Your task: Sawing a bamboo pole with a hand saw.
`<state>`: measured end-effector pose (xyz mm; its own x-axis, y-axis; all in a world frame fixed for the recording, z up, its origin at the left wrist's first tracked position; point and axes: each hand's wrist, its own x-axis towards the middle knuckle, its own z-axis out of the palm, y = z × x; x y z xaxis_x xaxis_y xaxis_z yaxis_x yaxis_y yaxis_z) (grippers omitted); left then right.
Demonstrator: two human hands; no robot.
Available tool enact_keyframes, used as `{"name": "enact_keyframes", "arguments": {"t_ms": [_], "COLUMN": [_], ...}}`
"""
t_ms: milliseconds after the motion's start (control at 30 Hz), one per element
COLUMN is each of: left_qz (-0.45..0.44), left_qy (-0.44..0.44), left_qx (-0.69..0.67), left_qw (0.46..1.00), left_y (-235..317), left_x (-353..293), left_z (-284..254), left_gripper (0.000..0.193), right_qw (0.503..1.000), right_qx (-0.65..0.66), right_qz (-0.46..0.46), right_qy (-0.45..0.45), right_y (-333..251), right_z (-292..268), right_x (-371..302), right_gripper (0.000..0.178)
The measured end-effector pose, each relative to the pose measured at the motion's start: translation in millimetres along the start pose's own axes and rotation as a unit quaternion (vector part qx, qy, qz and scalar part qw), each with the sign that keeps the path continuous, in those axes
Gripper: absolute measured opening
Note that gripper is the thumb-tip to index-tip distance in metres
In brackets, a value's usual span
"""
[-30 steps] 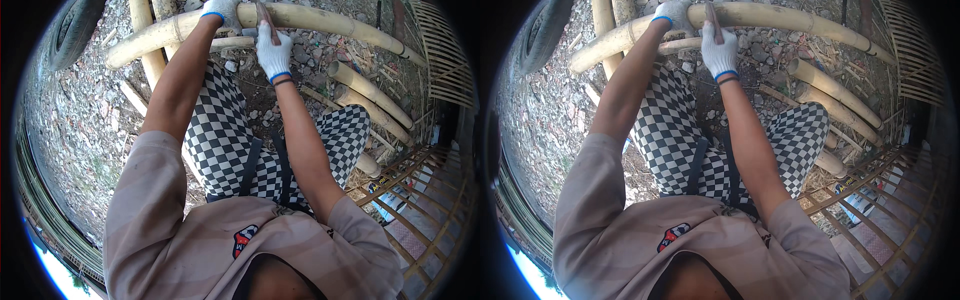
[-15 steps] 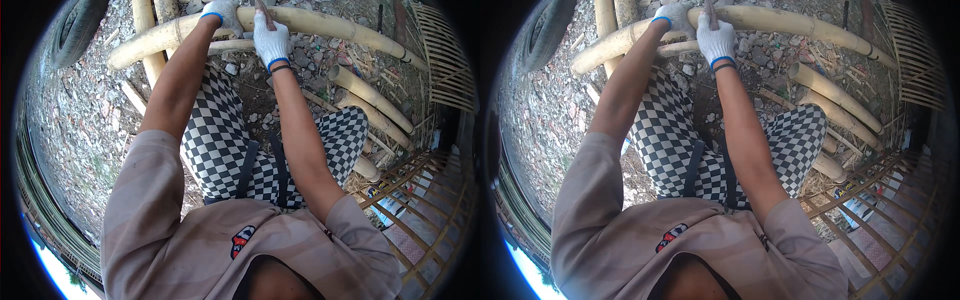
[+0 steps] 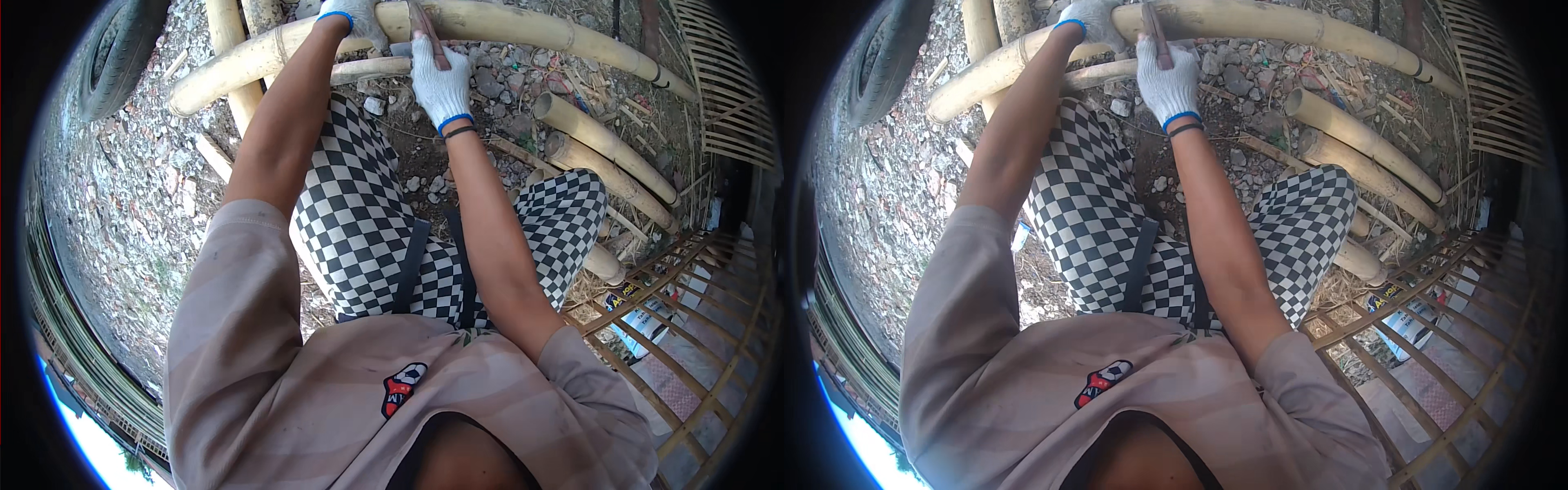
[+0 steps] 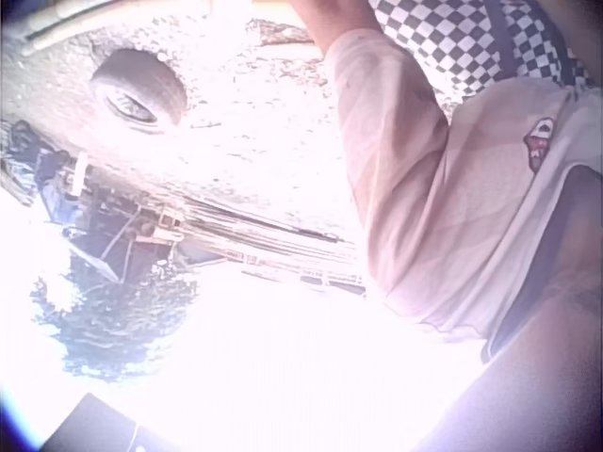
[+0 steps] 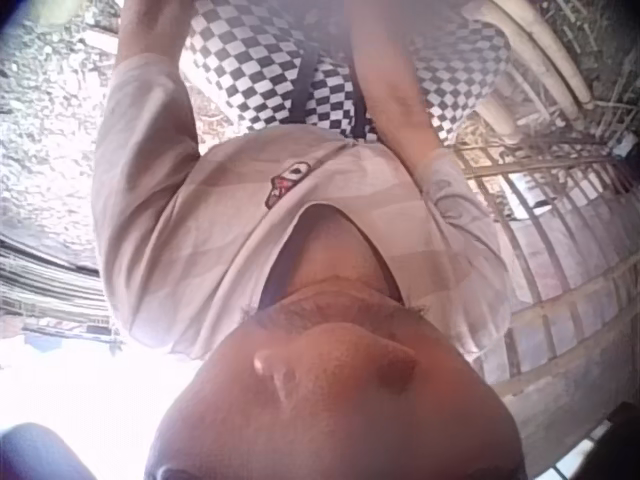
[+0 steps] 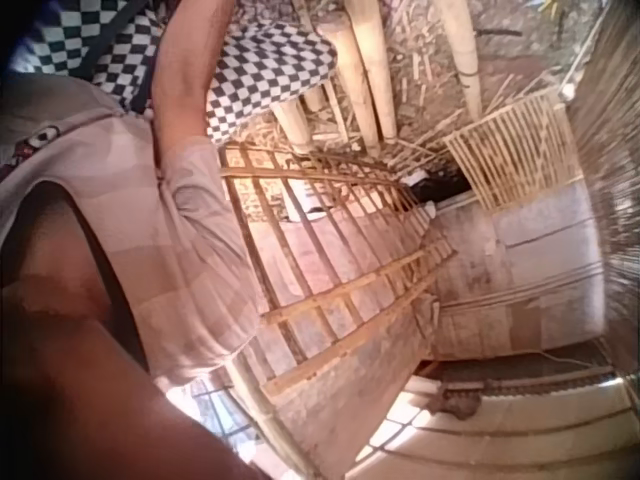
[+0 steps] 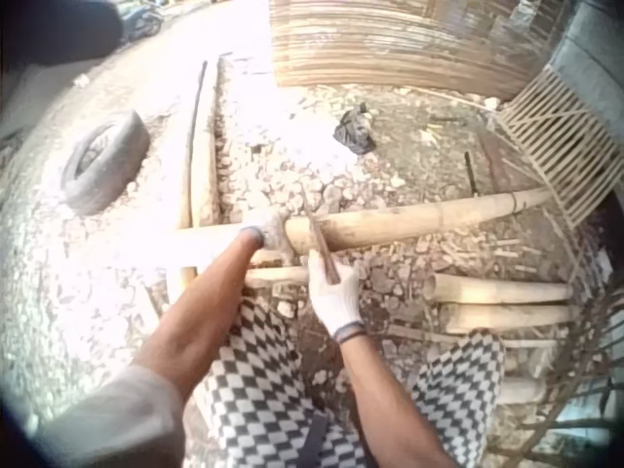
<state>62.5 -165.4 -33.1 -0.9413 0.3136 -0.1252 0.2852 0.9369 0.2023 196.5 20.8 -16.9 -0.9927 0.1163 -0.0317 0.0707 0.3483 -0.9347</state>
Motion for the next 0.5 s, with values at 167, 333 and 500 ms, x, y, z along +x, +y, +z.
{"name": "enact_keyframes", "arguments": {"t_ms": [167,333,500], "left_qz": [-0.072,-0.037,-0.032], "left_qy": [-0.126,-0.185,-0.149], "left_qx": [0.0,-0.007,0.002], "left_qw": [0.989,0.982,0.988], "left_y": [-48.8,40.3,-7.3], "left_x": [-29.6,9.7,-26.6], "left_z": [2.5,-34.8,6.4], "left_gripper": [0.093,0.089,0.087], "right_qw": [0.985,0.999,0.994], "right_qx": [0.11,-0.036,0.017], "right_qz": [0.113,0.028,0.085], "right_qy": [-0.068,0.001,-0.071], "right_y": [-44.0,0.2,-17.5], "right_z": [-82.0,-16.1,-38.4], "right_x": [-175.6,21.1,-85.7], "right_gripper": [0.048,0.061,0.05]}}
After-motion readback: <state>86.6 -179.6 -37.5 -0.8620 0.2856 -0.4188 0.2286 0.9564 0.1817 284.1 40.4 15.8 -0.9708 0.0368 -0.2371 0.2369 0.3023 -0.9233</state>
